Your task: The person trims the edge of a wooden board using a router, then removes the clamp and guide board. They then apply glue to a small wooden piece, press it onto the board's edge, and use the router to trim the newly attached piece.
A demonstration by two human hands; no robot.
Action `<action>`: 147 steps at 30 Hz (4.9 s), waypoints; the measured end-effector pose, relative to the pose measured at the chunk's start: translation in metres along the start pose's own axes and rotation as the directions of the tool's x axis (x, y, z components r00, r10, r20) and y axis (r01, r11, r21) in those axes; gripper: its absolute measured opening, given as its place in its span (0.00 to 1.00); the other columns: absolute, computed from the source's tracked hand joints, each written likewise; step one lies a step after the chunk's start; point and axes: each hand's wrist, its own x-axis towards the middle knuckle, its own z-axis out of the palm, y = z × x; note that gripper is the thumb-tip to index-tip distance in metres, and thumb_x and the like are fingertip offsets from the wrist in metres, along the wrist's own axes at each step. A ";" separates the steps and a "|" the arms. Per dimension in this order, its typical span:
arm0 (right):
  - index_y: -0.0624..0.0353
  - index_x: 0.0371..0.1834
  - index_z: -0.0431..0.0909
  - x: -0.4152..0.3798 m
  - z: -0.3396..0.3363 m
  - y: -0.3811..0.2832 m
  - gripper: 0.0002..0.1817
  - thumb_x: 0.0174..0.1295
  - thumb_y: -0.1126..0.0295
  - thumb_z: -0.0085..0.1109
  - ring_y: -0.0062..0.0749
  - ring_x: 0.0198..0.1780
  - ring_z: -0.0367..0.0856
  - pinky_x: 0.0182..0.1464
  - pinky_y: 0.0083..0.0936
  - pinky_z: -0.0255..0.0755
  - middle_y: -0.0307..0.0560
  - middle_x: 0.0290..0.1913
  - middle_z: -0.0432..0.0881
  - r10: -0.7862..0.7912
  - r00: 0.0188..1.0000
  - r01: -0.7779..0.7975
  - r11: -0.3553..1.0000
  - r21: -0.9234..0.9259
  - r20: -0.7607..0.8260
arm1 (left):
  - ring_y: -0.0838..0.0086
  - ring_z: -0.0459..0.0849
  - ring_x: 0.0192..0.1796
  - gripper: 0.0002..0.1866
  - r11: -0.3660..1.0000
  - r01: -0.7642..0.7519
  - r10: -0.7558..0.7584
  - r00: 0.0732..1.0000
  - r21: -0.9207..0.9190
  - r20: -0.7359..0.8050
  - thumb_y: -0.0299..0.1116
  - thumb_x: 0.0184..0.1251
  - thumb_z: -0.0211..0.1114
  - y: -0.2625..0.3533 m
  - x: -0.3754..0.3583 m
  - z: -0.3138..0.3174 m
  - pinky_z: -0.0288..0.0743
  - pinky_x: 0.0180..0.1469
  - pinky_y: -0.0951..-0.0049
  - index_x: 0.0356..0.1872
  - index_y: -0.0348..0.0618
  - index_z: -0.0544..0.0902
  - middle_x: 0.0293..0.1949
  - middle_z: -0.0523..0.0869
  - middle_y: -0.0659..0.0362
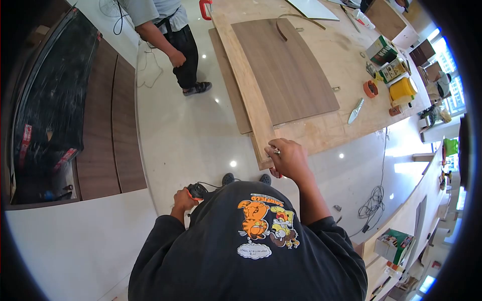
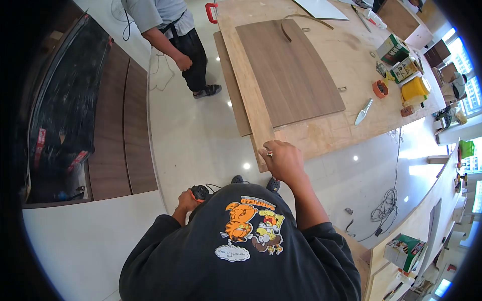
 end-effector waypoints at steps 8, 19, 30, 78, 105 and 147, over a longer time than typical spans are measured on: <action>0.54 0.40 0.86 0.001 0.000 0.000 0.12 0.67 0.58 0.64 0.49 0.42 0.87 0.44 0.43 0.79 0.47 0.38 0.87 -0.010 1.000 0.010 1.000 0.003 0.005 | 0.54 0.88 0.53 0.38 0.999 0.033 -0.033 0.999 -0.038 0.018 0.55 0.38 0.80 0.002 -0.001 0.002 0.82 0.56 0.58 0.49 0.40 0.82 0.46 0.89 0.48; 0.52 0.41 0.87 0.002 -0.001 -0.002 0.11 0.67 0.57 0.65 0.47 0.42 0.87 0.43 0.42 0.79 0.45 0.38 0.88 0.028 1.000 -0.028 1.000 0.003 0.015 | 0.53 0.88 0.50 0.33 0.999 0.020 -0.021 1.000 -0.050 -0.021 0.46 0.38 0.80 0.006 0.002 -0.002 0.83 0.55 0.58 0.47 0.40 0.81 0.43 0.89 0.49; 0.53 0.41 0.87 0.002 0.000 -0.002 0.12 0.67 0.57 0.64 0.48 0.43 0.87 0.44 0.43 0.79 0.46 0.39 0.88 0.039 0.999 -0.039 0.999 0.012 0.004 | 0.49 0.87 0.55 0.45 0.999 -0.031 0.031 0.999 -0.018 0.024 0.65 0.39 0.80 0.002 0.011 -0.002 0.81 0.57 0.55 0.51 0.37 0.82 0.49 0.88 0.44; 0.49 0.44 0.88 0.004 -0.004 -0.001 0.14 0.68 0.53 0.60 0.46 0.45 0.87 0.48 0.43 0.78 0.46 0.41 0.89 0.171 0.975 -0.169 0.985 -0.022 0.145 | 0.72 0.88 0.49 0.27 0.257 -0.744 0.381 0.664 -0.616 -0.643 0.25 0.50 0.83 0.260 -0.004 -0.186 0.80 0.58 0.68 0.52 0.38 0.82 0.48 0.90 0.57; 0.47 0.44 0.89 0.003 0.021 -0.007 0.16 0.63 0.53 0.59 0.44 0.44 0.89 0.46 0.40 0.80 0.42 0.41 0.91 0.355 0.926 -0.371 0.919 -0.136 -0.126 | 0.69 0.90 0.50 0.25 -0.021 -0.705 0.700 0.496 -0.709 -0.514 0.17 0.58 0.77 0.249 0.039 -0.179 0.87 0.54 0.69 0.55 0.31 0.76 0.51 0.88 0.50; 0.58 0.63 0.78 -0.049 0.061 -0.135 0.32 0.57 0.55 0.75 0.53 0.72 0.69 0.72 0.48 0.65 0.53 0.67 0.76 0.323 0.831 -0.299 0.946 0.125 -0.453 | 0.64 0.88 0.52 0.28 0.221 -0.831 0.857 0.415 -0.510 -0.304 0.42 0.41 0.86 0.228 0.084 -0.202 0.76 0.63 0.62 0.47 0.47 0.88 0.46 0.91 0.58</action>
